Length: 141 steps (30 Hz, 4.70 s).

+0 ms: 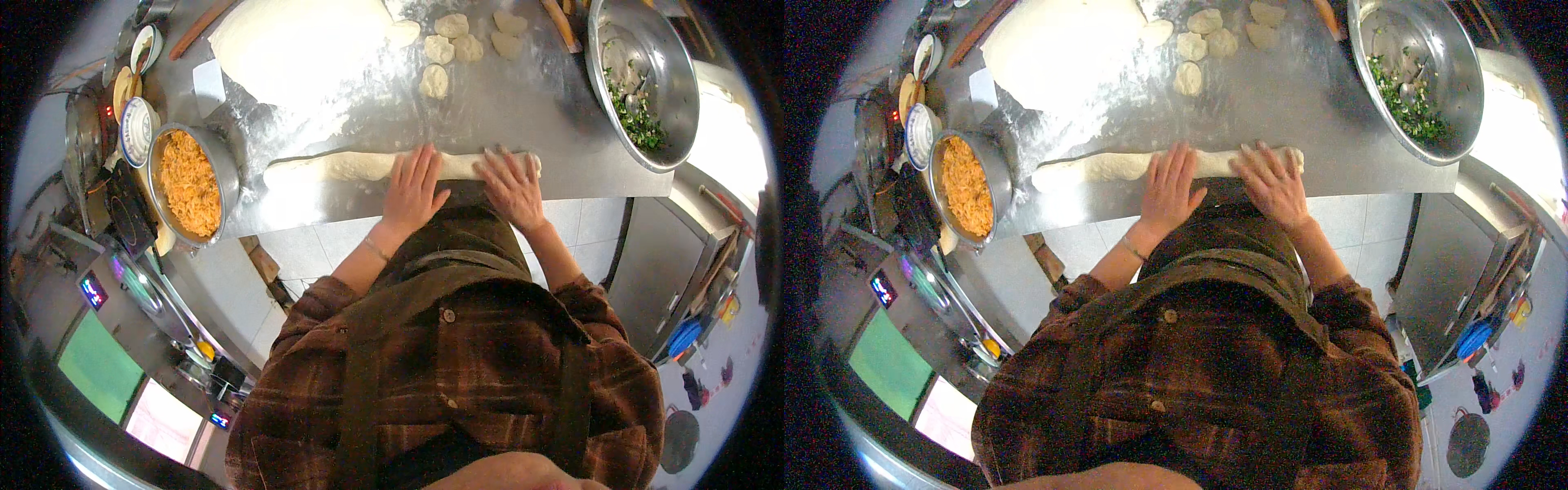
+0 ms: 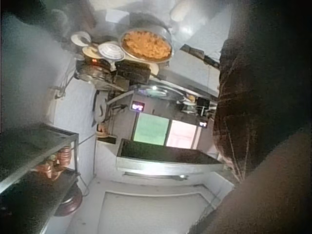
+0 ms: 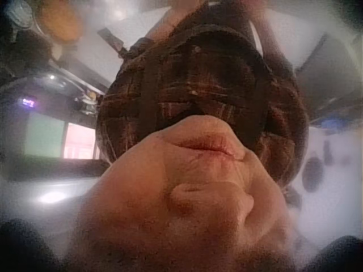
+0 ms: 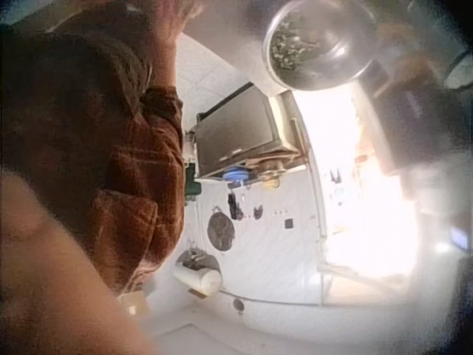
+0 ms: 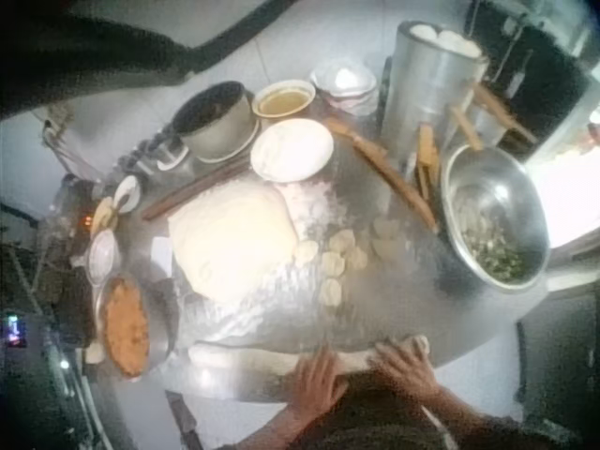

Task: The person rolls a long dough rope on a floured countertop, pinches off small pieces, and shapes them into round dumpling wrappers. They repeatedly move to the stove to ladle broth into a bowl, then return to continue shaping the dough pieces.

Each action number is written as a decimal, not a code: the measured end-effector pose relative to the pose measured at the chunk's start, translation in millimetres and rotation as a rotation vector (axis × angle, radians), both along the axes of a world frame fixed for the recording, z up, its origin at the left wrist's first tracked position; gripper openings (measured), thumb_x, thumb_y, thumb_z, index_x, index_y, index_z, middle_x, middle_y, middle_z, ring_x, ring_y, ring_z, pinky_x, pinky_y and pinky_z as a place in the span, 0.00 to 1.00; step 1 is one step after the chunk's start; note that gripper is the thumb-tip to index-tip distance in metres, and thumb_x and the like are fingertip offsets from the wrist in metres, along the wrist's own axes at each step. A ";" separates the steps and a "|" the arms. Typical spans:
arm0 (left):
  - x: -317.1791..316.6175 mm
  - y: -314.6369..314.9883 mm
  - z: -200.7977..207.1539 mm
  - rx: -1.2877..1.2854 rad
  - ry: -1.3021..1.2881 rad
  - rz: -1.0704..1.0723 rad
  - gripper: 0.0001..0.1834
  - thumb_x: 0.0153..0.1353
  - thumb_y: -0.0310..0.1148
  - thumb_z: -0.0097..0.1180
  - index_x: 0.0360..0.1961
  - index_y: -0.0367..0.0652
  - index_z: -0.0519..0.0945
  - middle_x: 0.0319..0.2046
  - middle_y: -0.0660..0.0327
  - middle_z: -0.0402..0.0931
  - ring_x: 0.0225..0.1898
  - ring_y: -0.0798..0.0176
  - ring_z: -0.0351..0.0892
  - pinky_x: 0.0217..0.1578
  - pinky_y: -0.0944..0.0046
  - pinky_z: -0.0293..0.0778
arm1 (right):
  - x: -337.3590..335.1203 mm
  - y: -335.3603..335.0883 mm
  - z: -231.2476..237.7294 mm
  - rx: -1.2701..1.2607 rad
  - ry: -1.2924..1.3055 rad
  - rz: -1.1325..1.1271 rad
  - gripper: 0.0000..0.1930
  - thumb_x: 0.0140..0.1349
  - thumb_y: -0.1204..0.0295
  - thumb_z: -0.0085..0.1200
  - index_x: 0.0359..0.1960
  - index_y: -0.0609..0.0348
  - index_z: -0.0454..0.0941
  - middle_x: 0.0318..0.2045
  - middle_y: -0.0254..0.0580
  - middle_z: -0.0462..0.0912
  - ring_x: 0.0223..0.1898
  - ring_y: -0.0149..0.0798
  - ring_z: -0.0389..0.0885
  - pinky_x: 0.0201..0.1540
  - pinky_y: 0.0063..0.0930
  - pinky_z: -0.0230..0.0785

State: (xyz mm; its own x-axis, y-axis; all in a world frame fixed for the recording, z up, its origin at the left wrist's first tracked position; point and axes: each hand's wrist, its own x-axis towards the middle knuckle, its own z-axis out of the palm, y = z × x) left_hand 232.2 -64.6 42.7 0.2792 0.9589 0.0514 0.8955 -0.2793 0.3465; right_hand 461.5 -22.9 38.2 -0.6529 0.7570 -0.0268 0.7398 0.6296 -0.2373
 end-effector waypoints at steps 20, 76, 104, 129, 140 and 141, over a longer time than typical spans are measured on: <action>91.4 114.7 -7.3 -0.228 -0.299 -0.075 0.42 0.47 0.31 0.62 0.63 0.44 0.56 0.40 0.54 0.76 0.41 0.49 0.76 0.39 0.54 0.74 | 22.5 80.3 11.2 -0.447 0.535 -0.568 0.19 0.53 0.66 0.60 0.47 0.55 0.73 0.39 0.45 0.80 0.37 0.48 0.79 0.40 0.37 0.72; 65.8 65.9 27.4 0.029 -0.446 -0.006 0.34 0.46 0.31 0.63 0.56 0.43 0.63 0.41 0.56 0.76 0.45 0.53 0.76 0.44 0.57 0.72 | -17.1 47.2 49.0 -0.596 0.591 -0.597 0.14 0.56 0.70 0.59 0.42 0.64 0.74 0.27 0.37 0.76 0.21 0.26 0.74 0.25 0.20 0.67; 0.8 55.4 30.8 -0.520 -0.745 0.153 0.19 0.53 0.38 0.60 0.45 0.41 0.77 0.39 0.52 0.78 0.39 0.48 0.77 0.39 0.55 0.73 | -34.9 47.1 44.4 -0.935 0.677 -0.524 0.23 0.54 0.64 0.62 0.49 0.57 0.71 0.40 0.46 0.79 0.38 0.38 0.79 0.38 0.30 0.73; 38.4 65.1 15.6 0.380 -0.137 0.028 0.10 0.53 0.31 0.49 0.39 0.46 0.73 0.33 0.62 0.73 0.38 0.60 0.75 0.37 0.59 0.71 | -61.3 59.1 157.6 -1.175 0.982 -0.657 0.12 0.56 0.72 0.57 0.40 0.64 0.74 0.31 0.37 0.78 0.33 0.31 0.78 0.32 0.23 0.74; -8.8 37.6 -9.6 0.115 -0.085 -0.022 0.19 0.51 0.35 0.57 0.47 0.48 0.74 0.40 0.64 0.74 0.43 0.61 0.73 0.43 0.60 0.71 | -119.7 98.6 78.6 -0.014 0.168 0.044 0.24 0.56 0.69 0.58 0.56 0.50 0.68 0.56 0.42 0.67 0.54 0.40 0.69 0.42 0.26 0.73; -14.2 37.1 -5.5 0.057 -0.094 0.000 0.19 0.51 0.35 0.58 0.46 0.47 0.75 0.40 0.63 0.75 0.43 0.60 0.73 0.43 0.59 0.71 | -111.0 90.6 65.4 -0.030 0.240 0.051 0.24 0.56 0.70 0.58 0.56 0.50 0.68 0.55 0.42 0.68 0.53 0.39 0.70 0.42 0.25 0.73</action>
